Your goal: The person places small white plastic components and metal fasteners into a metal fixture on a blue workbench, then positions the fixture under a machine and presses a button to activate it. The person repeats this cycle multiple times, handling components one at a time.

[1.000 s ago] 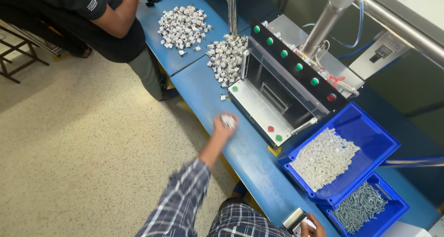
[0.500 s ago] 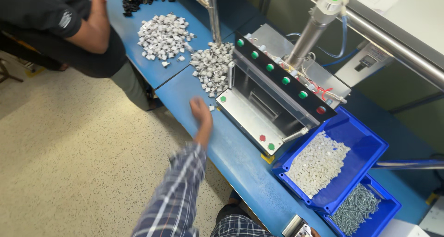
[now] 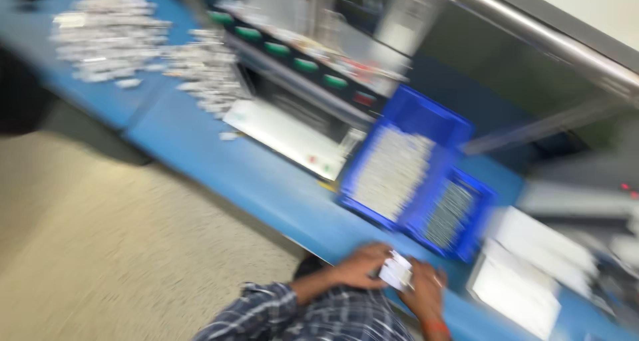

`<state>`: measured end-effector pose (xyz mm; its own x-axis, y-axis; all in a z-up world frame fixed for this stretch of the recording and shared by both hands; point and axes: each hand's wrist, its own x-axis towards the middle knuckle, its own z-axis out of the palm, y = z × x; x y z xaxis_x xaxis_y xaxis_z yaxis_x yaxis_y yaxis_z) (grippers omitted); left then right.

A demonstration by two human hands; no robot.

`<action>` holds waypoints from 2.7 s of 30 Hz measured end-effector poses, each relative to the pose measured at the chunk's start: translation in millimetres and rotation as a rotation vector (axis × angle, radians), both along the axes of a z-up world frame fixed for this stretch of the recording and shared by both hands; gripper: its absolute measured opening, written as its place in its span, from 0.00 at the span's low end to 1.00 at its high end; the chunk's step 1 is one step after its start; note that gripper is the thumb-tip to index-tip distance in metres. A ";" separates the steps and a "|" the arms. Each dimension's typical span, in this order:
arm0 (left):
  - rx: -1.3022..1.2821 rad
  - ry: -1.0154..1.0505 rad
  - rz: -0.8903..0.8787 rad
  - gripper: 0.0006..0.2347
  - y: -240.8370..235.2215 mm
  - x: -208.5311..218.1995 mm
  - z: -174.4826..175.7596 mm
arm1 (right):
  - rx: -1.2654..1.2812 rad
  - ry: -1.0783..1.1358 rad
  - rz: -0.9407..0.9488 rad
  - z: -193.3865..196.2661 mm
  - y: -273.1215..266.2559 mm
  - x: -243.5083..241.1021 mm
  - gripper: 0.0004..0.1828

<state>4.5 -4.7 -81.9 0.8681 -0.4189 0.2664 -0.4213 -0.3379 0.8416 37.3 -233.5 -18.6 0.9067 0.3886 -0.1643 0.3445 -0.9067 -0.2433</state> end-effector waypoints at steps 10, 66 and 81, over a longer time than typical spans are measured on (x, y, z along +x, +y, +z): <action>0.467 0.345 -0.008 0.59 0.0 14.4 4.9 | 0.254 -0.011 0.081 66.7 -47.9 -16.3 0.35; 1.187 0.535 0.462 0.71 -78.3 8.1 35.4 | -0.304 -0.117 -0.311 83.3 -616.1 19.3 0.39; 1.176 0.819 0.455 0.72 -75.3 16.0 46.6 | 0.381 -0.170 0.037 166.0 -312.5 37.7 0.42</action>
<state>20.5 -80.0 -35.3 0.7172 0.2964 -0.6307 0.3425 -0.9381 -0.0513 74.9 -546.0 147.4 0.8927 0.4256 0.1483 0.4395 -0.7492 -0.4955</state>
